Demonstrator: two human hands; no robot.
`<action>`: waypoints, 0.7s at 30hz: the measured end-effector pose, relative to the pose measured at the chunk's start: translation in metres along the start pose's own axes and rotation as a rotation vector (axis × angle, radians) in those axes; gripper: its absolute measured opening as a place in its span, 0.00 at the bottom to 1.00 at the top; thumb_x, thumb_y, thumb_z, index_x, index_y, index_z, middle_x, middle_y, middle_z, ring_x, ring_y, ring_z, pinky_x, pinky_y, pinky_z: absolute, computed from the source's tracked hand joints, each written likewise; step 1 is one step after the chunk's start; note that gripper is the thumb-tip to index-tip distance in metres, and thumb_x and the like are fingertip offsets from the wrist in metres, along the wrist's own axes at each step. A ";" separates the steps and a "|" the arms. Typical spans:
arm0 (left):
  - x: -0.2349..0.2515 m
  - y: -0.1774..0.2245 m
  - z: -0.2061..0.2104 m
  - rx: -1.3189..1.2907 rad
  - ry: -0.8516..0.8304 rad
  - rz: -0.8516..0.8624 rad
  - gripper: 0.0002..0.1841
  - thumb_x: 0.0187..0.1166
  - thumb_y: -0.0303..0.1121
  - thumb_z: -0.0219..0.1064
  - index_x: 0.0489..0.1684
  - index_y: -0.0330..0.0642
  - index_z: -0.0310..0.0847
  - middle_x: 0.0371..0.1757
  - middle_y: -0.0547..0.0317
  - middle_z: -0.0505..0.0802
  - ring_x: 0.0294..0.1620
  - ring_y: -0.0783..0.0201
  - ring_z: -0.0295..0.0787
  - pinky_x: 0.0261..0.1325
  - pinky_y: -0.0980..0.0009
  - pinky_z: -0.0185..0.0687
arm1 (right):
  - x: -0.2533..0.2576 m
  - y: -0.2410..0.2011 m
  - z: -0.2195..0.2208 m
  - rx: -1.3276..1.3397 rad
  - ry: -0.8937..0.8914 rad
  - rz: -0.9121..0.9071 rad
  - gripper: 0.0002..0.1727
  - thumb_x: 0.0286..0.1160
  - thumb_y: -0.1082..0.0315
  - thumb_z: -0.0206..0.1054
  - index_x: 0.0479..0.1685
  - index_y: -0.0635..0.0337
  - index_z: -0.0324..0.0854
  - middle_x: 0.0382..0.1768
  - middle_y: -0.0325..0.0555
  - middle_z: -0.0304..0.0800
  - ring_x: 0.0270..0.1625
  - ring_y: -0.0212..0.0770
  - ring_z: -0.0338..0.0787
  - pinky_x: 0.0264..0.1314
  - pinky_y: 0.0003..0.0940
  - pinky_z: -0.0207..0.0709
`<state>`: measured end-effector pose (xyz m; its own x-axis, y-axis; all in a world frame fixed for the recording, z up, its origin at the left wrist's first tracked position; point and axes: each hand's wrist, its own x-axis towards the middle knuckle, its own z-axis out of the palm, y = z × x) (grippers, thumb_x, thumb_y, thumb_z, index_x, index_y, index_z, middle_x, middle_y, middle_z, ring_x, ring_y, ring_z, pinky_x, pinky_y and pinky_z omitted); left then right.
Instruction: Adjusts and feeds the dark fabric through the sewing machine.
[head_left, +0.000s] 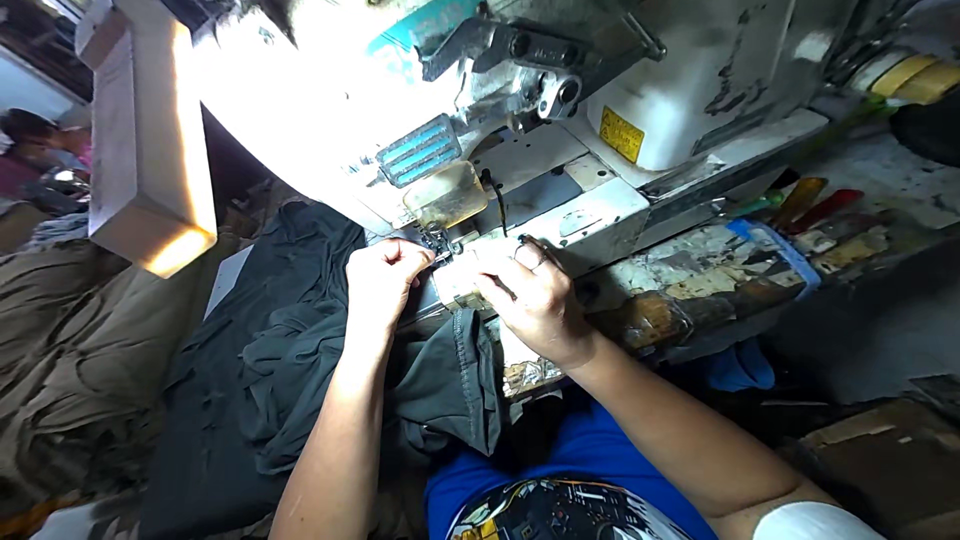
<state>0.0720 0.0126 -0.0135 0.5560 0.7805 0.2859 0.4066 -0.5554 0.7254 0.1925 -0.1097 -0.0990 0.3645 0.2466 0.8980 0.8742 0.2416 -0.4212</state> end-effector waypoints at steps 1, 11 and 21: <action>0.001 0.000 0.000 0.004 -0.001 -0.002 0.06 0.69 0.24 0.74 0.23 0.43 0.90 0.18 0.72 0.88 0.17 0.82 0.75 0.25 0.82 0.70 | 0.000 0.000 0.000 0.001 0.000 0.003 0.05 0.67 0.71 0.75 0.37 0.61 0.93 0.33 0.48 0.89 0.44 0.43 0.89 0.60 0.30 0.81; 0.003 0.001 0.001 0.005 -0.015 -0.008 0.07 0.70 0.25 0.74 0.21 0.44 0.89 0.17 0.73 0.86 0.17 0.82 0.75 0.26 0.82 0.71 | 0.000 -0.001 -0.001 0.012 -0.006 0.005 0.04 0.67 0.71 0.75 0.36 0.61 0.93 0.36 0.49 0.92 0.47 0.44 0.91 0.61 0.31 0.82; 0.002 0.000 0.003 -0.020 0.006 0.010 0.08 0.69 0.23 0.73 0.21 0.44 0.88 0.17 0.74 0.86 0.16 0.84 0.74 0.24 0.84 0.70 | 0.000 0.000 -0.001 0.013 -0.003 -0.008 0.04 0.67 0.71 0.74 0.36 0.61 0.93 0.35 0.49 0.91 0.47 0.43 0.91 0.63 0.32 0.81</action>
<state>0.0752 0.0136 -0.0145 0.5557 0.7766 0.2968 0.3866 -0.5575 0.7347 0.1923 -0.1105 -0.0987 0.3570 0.2472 0.9008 0.8727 0.2554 -0.4160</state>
